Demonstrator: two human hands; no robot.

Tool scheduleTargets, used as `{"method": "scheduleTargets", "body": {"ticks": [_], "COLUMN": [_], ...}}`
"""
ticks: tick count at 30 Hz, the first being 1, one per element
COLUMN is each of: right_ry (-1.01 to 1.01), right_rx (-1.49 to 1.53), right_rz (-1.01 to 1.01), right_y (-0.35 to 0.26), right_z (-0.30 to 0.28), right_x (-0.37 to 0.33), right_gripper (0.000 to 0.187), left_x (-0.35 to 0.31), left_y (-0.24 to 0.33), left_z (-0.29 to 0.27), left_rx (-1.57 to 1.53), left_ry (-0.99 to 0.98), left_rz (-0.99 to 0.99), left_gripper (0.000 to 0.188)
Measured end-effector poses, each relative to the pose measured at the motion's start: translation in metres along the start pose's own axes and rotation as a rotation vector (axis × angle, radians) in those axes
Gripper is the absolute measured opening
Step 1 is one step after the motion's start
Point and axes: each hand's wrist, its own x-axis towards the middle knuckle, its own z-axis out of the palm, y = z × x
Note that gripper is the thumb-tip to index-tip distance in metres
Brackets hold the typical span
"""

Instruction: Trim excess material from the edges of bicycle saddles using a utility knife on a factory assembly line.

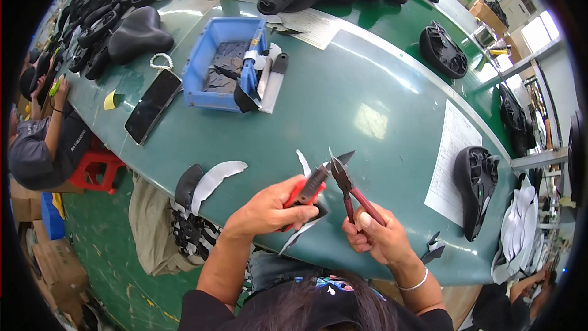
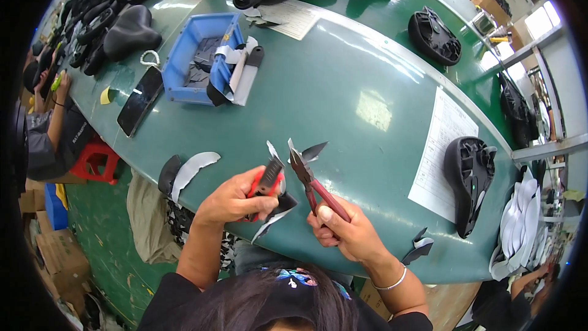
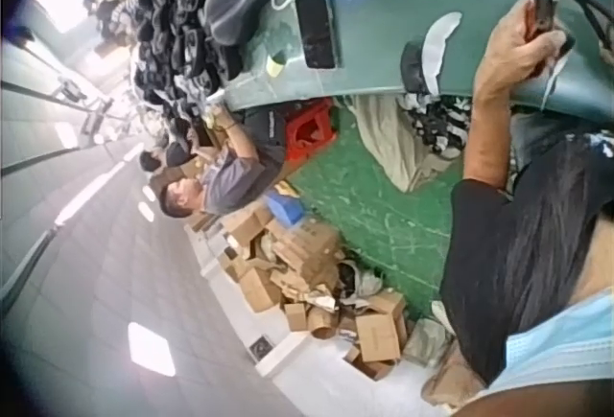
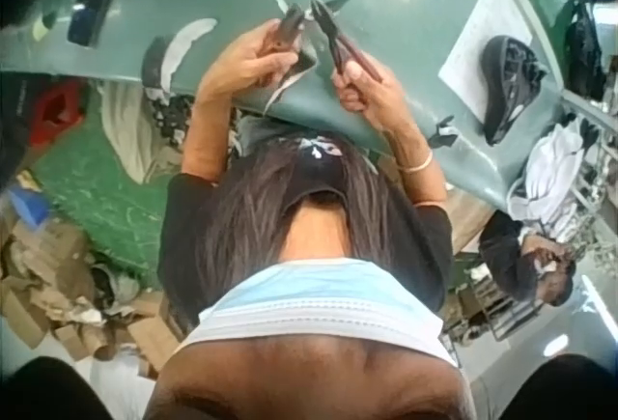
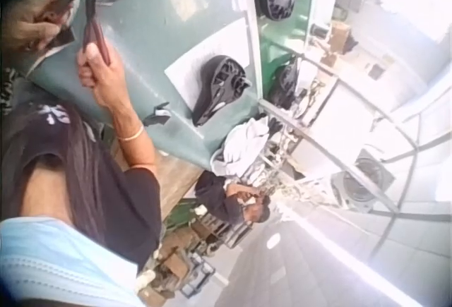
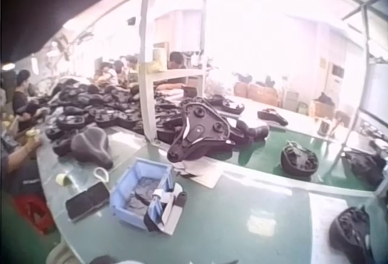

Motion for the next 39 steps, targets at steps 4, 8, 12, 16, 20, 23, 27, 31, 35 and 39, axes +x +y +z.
{"method": "scheduleTargets", "body": {"ticks": [4, 8, 12, 16, 20, 23, 27, 31, 35, 39], "right_ry": [0.085, 0.344, 0.479, 0.740, 0.108, 0.077, 0.479, 0.672, 0.787, 0.754], "right_rx": [-0.841, -1.543, -1.688, -1.939, -1.115, -0.910, -0.337, -0.057, -0.140, 0.004], "right_rz": [-0.427, -1.182, -0.913, -1.037, -0.851, -0.775, -0.799, -0.928, -0.807, -0.917], "right_y": [-0.036, -0.073, -0.086, -0.076, -0.065, -0.059, -0.133, -0.209, -0.245, -0.239], "right_z": [0.022, 0.048, 0.036, -0.028, 0.003, -0.008, -0.097, -0.189, -0.235, -0.233], "right_x": [0.051, 0.149, 0.168, 0.150, 0.095, 0.087, 0.110, 0.154, 0.195, 0.199], "right_gripper": [0.021, 0.020, 0.025, 0.041, 0.051, 0.047, 0.032, 0.033, 0.024, 0.021], "left_x": [-0.007, -0.006, -0.013, 0.008, 0.055, 0.089, 0.130, 0.140, 0.145, 0.152], "left_y": [-0.006, -0.011, -0.017, -0.007, 0.013, 0.029, 0.006, -0.009, -0.009, -0.013], "left_z": [-0.004, -0.005, -0.011, 0.002, 0.024, 0.043, 0.046, 0.046, 0.045, 0.044], "left_rx": [-0.111, -0.106, -0.209, -0.261, -0.325, -0.381, 0.489, 0.933, 0.887, 0.722], "left_ry": [0.112, 0.122, 0.171, 0.136, 0.288, 0.139, 0.343, 0.304, 0.277, 0.309], "left_rz": [0.164, 0.158, 0.199, 0.224, 0.433, 0.415, 0.556, 0.617, 0.625, 0.636], "left_gripper": [0.024, 0.020, 0.028, 0.028, 0.038, 0.058, 0.061, 0.028, 0.015, 0.012]}}
